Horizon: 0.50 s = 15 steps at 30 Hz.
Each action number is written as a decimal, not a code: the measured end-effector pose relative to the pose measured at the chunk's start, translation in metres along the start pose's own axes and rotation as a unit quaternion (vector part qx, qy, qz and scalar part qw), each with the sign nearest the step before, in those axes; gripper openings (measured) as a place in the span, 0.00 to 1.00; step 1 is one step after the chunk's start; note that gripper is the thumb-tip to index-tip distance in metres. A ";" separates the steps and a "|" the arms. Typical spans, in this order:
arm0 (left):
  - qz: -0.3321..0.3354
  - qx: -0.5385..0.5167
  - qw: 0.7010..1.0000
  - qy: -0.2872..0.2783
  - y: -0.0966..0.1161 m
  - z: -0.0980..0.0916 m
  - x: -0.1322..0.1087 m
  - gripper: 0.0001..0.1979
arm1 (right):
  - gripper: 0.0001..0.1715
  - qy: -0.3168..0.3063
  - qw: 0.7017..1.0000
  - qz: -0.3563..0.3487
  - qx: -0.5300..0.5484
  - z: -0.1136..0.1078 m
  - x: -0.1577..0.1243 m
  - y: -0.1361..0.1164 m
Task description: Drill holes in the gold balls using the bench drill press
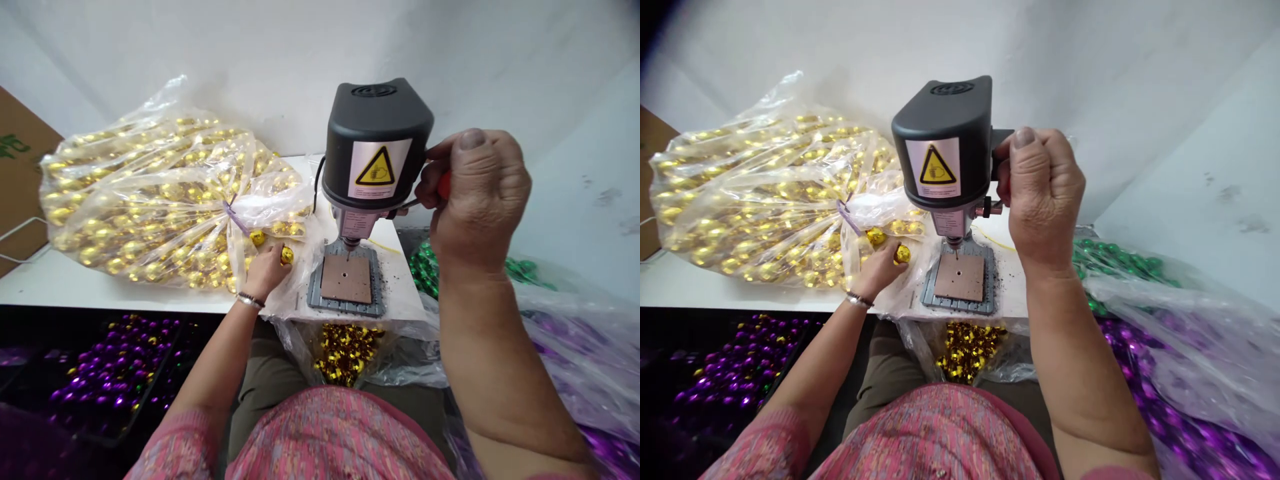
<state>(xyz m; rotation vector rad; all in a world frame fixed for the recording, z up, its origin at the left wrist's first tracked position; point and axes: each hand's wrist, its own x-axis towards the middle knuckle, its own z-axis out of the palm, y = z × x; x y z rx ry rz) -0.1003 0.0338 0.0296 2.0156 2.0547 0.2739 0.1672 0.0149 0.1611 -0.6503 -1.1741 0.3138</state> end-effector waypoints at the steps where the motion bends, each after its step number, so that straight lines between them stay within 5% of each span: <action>1: 0.022 -0.086 0.996 -0.014 0.003 0.000 -0.009 0.27 | 0.17 -0.002 1.000 -0.001 0.001 0.000 0.000 0.000; 4: 0.096 -0.398 0.904 -0.126 0.021 0.004 -0.034 0.29 | 0.17 -0.006 1.000 -0.015 0.002 0.000 0.000 0.001; 7: 0.068 -0.538 0.818 -0.191 0.044 0.016 -0.044 0.29 | 0.18 -0.008 1.000 -0.019 0.002 0.000 0.001 0.001; 10: -0.011 -0.564 0.800 -0.204 0.063 0.030 -0.040 0.26 | 0.20 -0.017 1.000 0.000 -0.008 0.000 0.001 -0.001; 15: -0.028 -0.531 0.831 -0.161 0.072 0.041 -0.029 0.23 | 0.24 -0.035 0.999 0.018 -0.036 -0.001 0.001 -0.007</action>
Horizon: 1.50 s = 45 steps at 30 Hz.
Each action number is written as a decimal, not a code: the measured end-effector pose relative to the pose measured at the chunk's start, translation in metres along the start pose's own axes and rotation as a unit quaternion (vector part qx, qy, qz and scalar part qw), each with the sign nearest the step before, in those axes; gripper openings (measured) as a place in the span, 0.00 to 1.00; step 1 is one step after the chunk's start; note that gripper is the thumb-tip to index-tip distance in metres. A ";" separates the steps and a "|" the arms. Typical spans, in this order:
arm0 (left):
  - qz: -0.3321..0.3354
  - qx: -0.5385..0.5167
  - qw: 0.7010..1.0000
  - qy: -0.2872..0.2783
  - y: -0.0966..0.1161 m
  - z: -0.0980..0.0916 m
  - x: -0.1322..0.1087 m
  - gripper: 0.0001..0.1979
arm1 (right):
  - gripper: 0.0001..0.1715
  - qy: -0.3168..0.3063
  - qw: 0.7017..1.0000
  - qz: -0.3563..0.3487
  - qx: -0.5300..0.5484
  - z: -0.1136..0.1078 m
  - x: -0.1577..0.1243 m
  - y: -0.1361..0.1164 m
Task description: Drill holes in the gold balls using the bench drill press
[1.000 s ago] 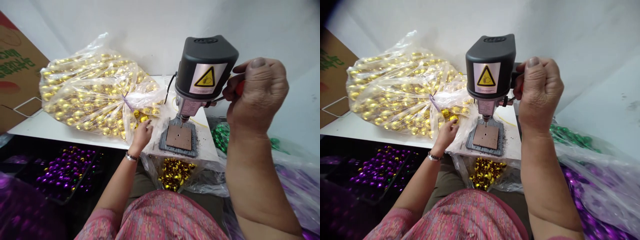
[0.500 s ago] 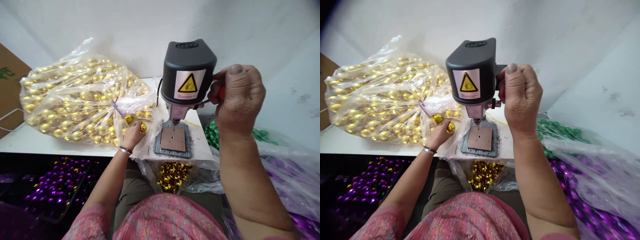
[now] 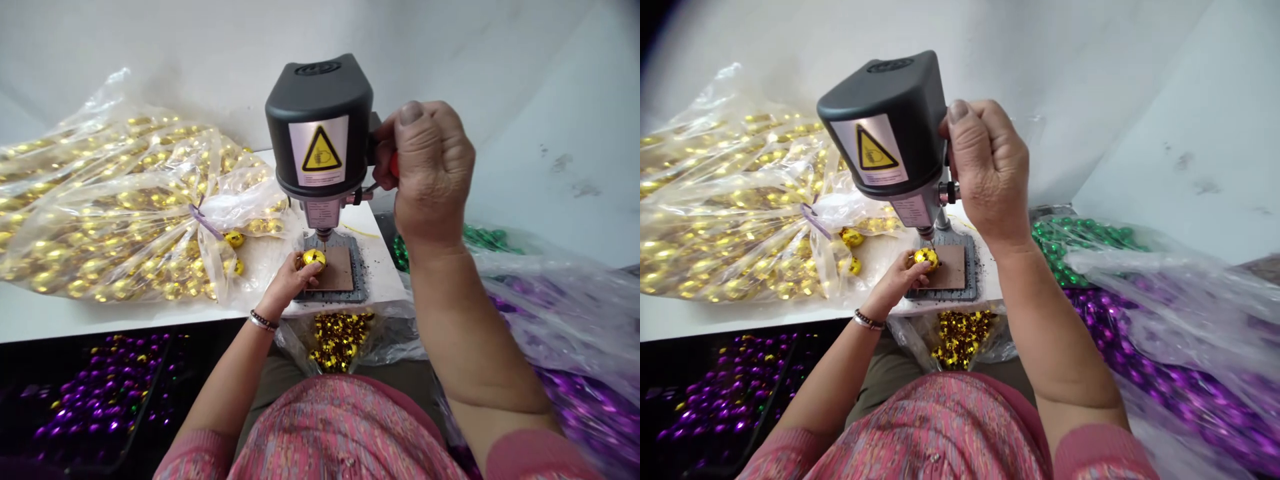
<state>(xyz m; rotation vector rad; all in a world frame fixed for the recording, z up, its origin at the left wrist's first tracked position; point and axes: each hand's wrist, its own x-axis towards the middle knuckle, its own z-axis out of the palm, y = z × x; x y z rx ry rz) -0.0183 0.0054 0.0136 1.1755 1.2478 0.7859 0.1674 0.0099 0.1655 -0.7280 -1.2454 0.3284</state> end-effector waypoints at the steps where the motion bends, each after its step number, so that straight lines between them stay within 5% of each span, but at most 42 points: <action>1: 0.003 0.012 1.000 0.006 -0.001 0.000 0.001 0.23 | 0.24 -0.001 1.000 0.001 0.000 0.000 0.000 -0.001; 16: 0.030 0.121 0.992 0.023 0.005 0.012 0.009 0.25 | 0.26 -0.015 0.998 -0.006 0.055 -0.002 -0.001 -0.002; 24: 0.125 0.337 0.933 0.015 0.005 0.012 0.006 0.32 | 0.16 -0.019 0.999 -0.009 0.035 -0.003 -0.004 -0.006; 35: 0.051 0.190 0.979 -0.058 0.009 -0.008 0.019 0.25 | 0.15 -0.018 0.998 -0.027 0.056 -0.002 -0.004 -0.006; 45: 0.043 0.165 0.983 -0.075 0.014 -0.010 0.024 0.21 | 0.16 -0.039 0.999 -0.002 0.021 -0.005 -0.002 -0.007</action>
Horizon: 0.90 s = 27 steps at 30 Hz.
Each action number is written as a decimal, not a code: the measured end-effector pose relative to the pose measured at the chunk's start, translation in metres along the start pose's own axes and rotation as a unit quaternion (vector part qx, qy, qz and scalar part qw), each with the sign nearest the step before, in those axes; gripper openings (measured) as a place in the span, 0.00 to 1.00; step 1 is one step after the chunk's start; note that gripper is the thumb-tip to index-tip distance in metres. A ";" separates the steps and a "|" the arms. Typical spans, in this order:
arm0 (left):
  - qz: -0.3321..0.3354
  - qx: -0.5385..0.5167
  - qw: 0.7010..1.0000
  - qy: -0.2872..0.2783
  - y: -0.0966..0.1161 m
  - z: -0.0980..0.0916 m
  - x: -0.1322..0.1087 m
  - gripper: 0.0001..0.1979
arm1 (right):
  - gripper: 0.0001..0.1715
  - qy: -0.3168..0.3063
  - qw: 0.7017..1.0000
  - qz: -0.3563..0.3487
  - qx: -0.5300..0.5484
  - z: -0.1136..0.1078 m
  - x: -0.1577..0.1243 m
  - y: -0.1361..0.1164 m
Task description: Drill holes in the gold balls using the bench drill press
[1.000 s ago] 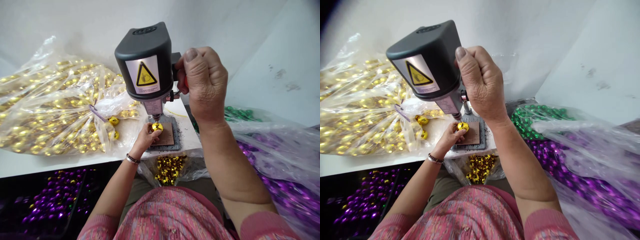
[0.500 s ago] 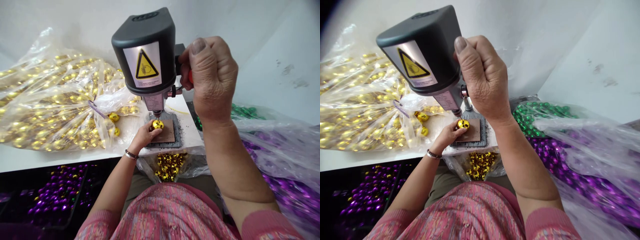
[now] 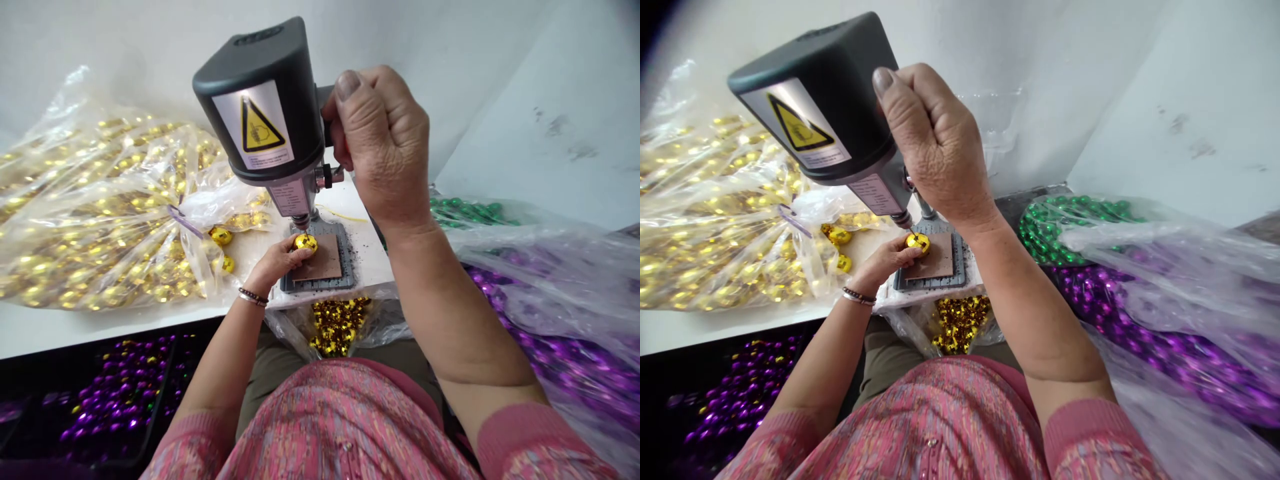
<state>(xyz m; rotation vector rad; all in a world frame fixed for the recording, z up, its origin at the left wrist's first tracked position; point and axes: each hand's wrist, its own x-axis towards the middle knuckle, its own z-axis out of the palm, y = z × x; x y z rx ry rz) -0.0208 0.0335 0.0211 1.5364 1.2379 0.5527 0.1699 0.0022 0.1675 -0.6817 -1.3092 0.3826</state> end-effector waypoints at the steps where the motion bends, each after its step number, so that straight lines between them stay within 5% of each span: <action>1: 0.004 0.016 1.000 0.007 0.001 0.001 -0.001 0.21 | 0.16 -0.001 1.000 0.000 -0.003 0.000 0.000 0.001; 8: 0.031 0.193 0.977 0.083 0.011 0.015 -0.009 0.31 | 0.16 0.008 1.000 0.015 -0.014 0.000 -0.002 0.000; 27: 0.031 0.052 0.996 0.060 0.000 0.022 -0.010 0.35 | 0.14 -0.031 0.997 0.015 -0.062 -0.020 -0.055 0.003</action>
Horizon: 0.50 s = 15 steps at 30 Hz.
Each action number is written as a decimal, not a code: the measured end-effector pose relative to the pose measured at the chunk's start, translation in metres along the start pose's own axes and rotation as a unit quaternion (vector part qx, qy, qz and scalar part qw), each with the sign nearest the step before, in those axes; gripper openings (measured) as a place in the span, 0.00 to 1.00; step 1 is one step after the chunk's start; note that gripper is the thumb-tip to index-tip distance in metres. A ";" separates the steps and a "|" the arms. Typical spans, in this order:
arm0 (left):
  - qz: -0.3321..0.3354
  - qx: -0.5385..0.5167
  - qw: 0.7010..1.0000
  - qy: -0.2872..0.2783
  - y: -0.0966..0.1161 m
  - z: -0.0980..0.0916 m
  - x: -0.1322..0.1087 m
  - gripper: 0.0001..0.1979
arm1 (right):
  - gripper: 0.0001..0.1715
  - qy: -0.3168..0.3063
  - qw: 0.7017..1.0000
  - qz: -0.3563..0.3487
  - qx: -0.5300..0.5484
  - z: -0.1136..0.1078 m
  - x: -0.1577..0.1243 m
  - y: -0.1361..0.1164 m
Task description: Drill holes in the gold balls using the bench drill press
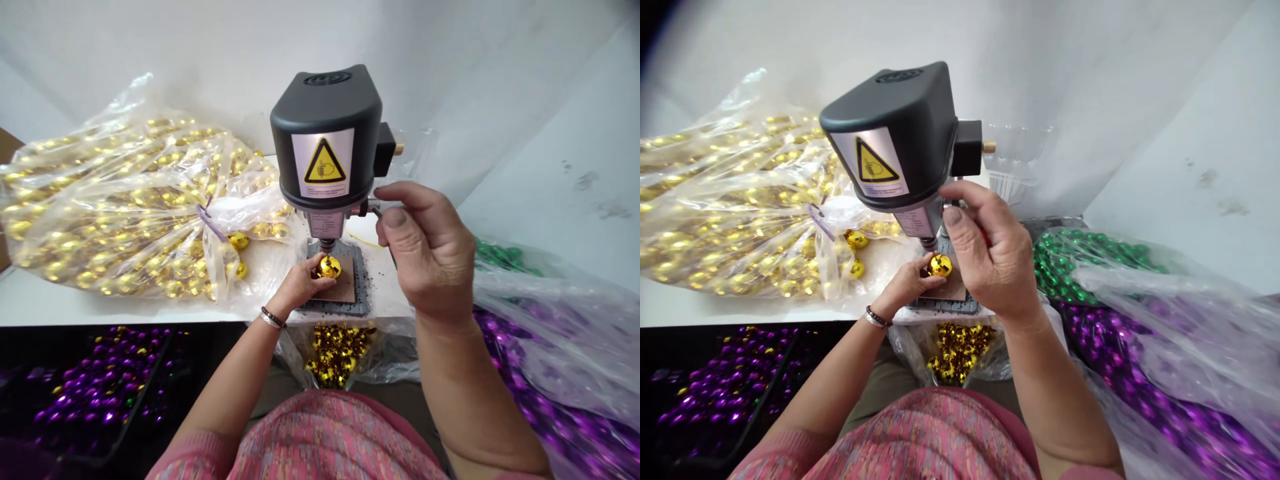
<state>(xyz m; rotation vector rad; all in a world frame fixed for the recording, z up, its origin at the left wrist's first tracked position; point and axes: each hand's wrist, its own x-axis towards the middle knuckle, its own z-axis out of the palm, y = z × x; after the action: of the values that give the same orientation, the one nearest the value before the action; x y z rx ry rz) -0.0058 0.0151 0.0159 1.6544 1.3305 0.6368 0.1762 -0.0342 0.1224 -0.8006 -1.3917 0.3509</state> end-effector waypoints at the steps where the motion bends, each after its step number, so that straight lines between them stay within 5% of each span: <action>1: 0.004 0.006 1.000 0.000 0.000 0.000 0.000 0.35 | 0.14 -0.002 1.000 0.006 -0.007 0.000 -0.001 0.000; 15: 0.040 0.022 0.999 -0.025 -0.007 -0.001 0.001 0.28 | 0.12 0.061 0.997 -0.004 -0.047 0.004 -0.023 0.017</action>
<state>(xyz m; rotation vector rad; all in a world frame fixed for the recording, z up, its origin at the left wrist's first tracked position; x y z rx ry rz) -0.0095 0.0160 0.0101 1.7556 1.2552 0.6132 0.1717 -0.0360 0.0938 -0.8796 -1.3038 0.2276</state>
